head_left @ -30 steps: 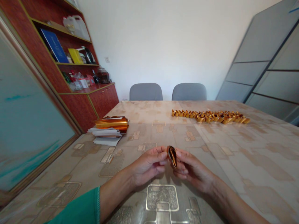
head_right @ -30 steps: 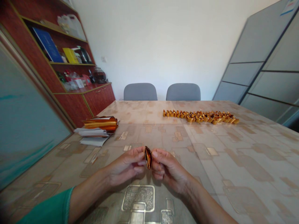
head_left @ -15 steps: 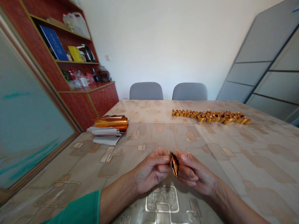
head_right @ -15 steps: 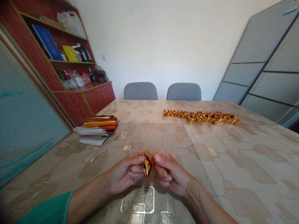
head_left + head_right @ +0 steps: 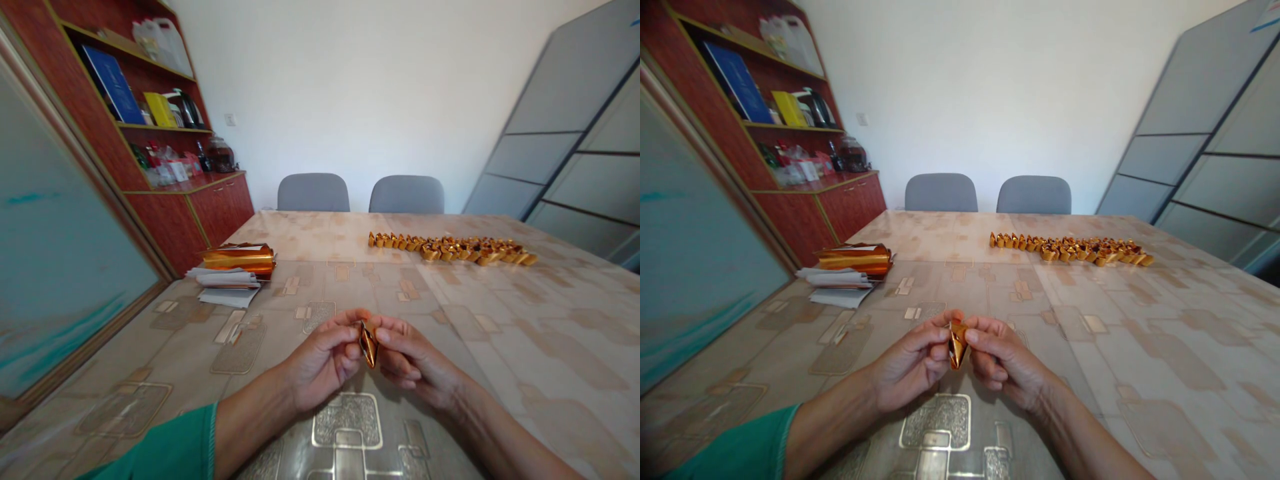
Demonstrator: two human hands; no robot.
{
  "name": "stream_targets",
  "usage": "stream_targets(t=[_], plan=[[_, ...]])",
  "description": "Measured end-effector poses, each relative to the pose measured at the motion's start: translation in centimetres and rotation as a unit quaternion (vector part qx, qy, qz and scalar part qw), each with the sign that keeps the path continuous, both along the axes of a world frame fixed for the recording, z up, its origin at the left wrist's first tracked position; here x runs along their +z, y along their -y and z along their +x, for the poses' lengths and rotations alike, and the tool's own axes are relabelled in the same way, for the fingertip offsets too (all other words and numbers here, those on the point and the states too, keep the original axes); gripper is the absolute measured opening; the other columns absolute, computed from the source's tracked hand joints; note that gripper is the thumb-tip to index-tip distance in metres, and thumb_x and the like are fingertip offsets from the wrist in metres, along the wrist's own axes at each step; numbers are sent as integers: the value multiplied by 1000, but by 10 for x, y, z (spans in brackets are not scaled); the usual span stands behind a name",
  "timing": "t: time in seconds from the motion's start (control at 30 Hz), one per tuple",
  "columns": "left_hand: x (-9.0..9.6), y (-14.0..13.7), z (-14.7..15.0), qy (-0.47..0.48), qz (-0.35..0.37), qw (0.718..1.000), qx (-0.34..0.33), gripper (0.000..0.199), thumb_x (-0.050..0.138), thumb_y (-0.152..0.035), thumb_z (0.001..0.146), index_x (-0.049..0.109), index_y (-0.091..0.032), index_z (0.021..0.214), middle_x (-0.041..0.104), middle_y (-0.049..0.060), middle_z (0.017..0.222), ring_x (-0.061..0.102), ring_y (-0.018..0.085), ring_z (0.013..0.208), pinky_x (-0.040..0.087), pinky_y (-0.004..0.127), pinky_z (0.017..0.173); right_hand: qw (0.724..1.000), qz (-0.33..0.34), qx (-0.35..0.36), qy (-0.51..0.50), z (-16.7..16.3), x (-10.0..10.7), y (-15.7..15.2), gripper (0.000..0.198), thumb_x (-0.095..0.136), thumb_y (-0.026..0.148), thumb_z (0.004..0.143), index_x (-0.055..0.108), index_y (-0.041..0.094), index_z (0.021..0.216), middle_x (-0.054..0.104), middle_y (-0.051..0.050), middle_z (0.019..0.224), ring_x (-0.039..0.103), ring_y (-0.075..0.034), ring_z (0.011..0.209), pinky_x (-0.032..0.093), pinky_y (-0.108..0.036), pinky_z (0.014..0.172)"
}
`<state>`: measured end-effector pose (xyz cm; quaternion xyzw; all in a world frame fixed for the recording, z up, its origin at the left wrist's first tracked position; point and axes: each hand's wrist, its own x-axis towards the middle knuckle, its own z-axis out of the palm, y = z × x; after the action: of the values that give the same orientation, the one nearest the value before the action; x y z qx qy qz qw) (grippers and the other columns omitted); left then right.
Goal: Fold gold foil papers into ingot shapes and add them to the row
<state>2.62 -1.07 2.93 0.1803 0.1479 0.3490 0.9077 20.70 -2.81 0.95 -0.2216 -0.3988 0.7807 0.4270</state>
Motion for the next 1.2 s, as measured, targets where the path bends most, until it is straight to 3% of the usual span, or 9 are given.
stream_targets(t=[0.23,0.4,0.57,0.7,0.9,1.07,1.2], plan=[[-4,-4,-2,-8,-47,998,-28,23,73,1,69,68,-9,90,62,-1,66,54,2,46,40,7,42,998,-56,-24,7,-1,-1,-3,25,80,32,81,67,14,90,40,12,45,19,-3,38,25,-12,35],[-3,1,-1,-83,42,996,3,35,83,-11,68,62,-14,96,64,0,73,54,4,47,39,11,44,998,-60,-24,11,-2,-2,-3,24,79,34,82,65,15,89,38,13,45,16,-3,38,23,-13,34],[2,6,5,-164,114,979,42,39,85,-19,67,57,-16,94,59,-4,66,49,3,46,34,11,43,998,-60,-20,0,-2,-3,-4,23,78,33,83,64,15,85,39,13,45,15,-3,37,21,-13,33],[3,4,7,-184,97,977,52,37,83,-18,64,57,-16,90,58,-5,62,42,0,41,25,10,39,997,-73,-13,-14,-2,-4,-3,24,80,32,81,63,16,79,36,14,42,13,-2,36,19,-13,32],[4,2,5,-174,92,980,36,40,87,-24,65,59,-15,92,61,-3,67,45,1,44,30,10,41,997,-75,-6,-28,-1,-6,-3,23,79,31,82,63,15,79,37,13,43,14,-2,36,18,-14,33],[2,1,6,-182,87,978,47,36,87,-26,68,61,-13,88,60,-2,66,44,1,44,26,11,40,996,-71,11,-43,-3,-5,-3,33,80,32,82,56,16,65,36,13,43,15,-2,35,19,-14,33],[0,-1,1,-150,54,987,22,42,88,-28,69,62,-15,99,61,-2,75,49,2,48,27,10,41,996,-75,-16,-51,-3,-2,-3,30,82,30,80,57,16,69,35,13,44,12,-2,37,19,-13,34]])
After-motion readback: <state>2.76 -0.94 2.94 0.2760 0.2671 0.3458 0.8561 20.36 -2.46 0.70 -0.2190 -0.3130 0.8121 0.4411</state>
